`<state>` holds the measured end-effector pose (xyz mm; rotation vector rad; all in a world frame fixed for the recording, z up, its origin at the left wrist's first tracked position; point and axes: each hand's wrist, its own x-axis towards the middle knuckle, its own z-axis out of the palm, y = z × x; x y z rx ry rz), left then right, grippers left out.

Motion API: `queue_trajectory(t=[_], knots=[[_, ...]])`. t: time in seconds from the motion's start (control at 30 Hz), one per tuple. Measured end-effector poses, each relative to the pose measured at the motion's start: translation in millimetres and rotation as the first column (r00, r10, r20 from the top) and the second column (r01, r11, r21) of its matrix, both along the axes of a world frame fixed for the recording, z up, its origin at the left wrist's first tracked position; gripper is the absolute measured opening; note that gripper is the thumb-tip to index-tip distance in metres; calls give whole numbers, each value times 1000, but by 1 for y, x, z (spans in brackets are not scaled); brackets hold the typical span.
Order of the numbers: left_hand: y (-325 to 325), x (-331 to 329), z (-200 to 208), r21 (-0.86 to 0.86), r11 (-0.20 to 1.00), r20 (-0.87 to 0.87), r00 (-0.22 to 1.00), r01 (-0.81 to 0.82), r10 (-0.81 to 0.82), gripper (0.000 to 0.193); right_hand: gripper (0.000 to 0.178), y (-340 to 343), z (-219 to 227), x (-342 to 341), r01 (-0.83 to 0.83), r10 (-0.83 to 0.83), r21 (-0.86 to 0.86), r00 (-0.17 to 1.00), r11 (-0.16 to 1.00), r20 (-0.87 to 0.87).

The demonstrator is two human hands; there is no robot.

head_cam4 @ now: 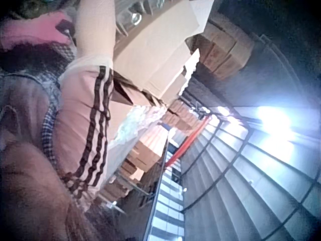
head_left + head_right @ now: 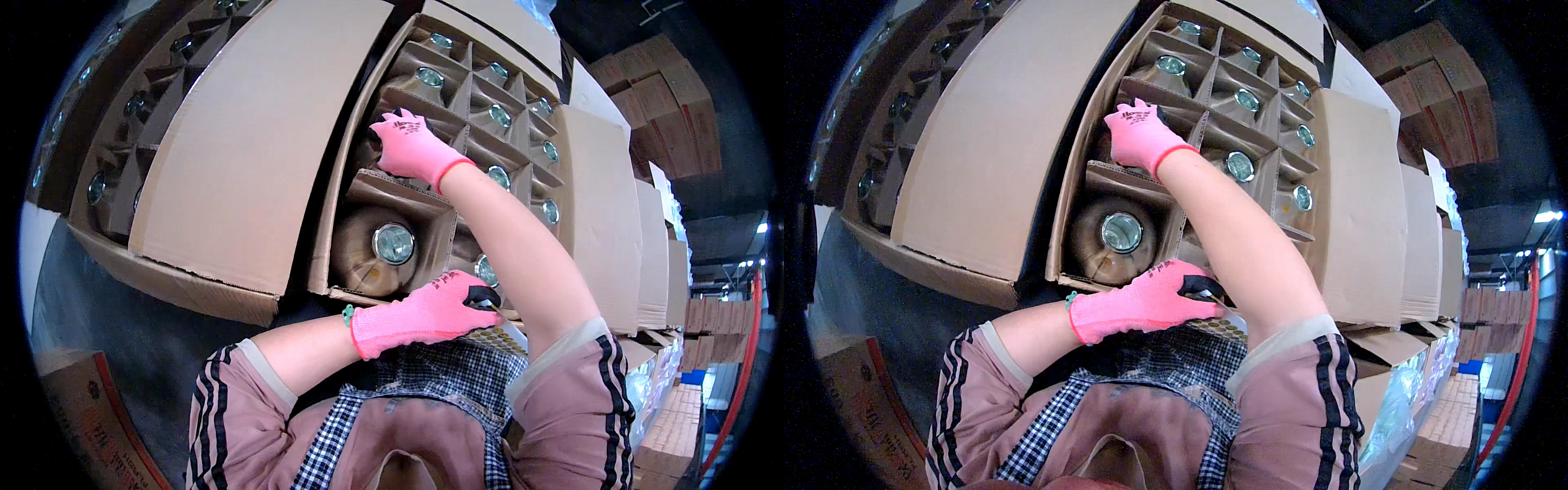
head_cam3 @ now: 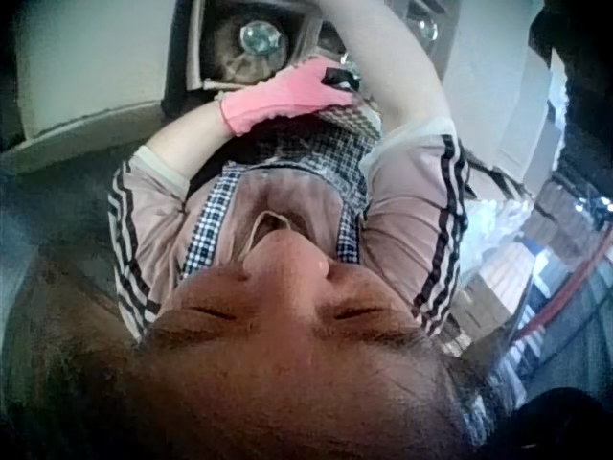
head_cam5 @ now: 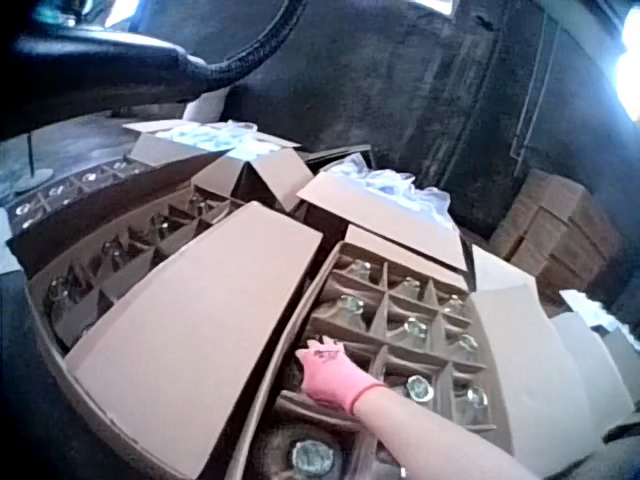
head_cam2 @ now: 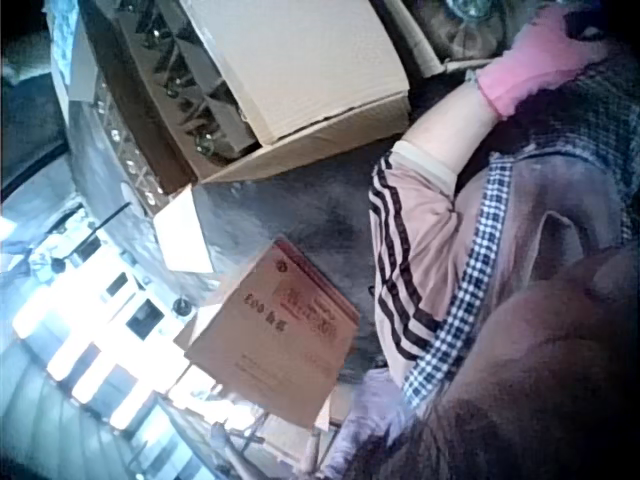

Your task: The person applies round gold stickers to the tops of glass jars arranged in a cardboard box. They peel stickers from a sheet and press each one onto a jar lid, working sequentially across the box.

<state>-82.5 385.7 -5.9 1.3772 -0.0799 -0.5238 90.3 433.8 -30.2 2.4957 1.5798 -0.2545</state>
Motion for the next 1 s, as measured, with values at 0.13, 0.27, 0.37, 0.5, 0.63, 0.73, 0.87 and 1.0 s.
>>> queue_trajectory(t=[0.13,0.27,0.37,0.5,0.63,0.73,0.87,1.0], knots=[[-1,-1,5,-12,1000,79,997,-21,22,28,39,9,1,5,119,-122,-68,992,991,-38],[-3,-4,6,1,1000,8,1000,16,-16,28,40,2,2,17,204,-183,169,974,964,-130],[-2,-5,-2,28,999,80,996,-39,36,28,27,-17,26,33,340,-69,401,829,850,-555],[2,-7,5,12,995,79,992,-104,103,29,18,-64,90,-3,403,-14,432,745,807,-667],[-5,-2,-7,-126,950,166,938,-286,305,29,25,-139,144,-59,269,2,539,893,798,-449],[0,-4,-7,-216,893,162,888,-395,431,17,34,-179,166,-95,189,-120,402,975,896,-189],[0,-5,-9,-271,880,233,861,-390,453,14,25,-206,134,-104,164,-132,282,983,945,-130],[-6,-8,-9,-208,868,291,819,-451,495,17,23,-215,130,-103,276,-245,341,960,898,-133]])
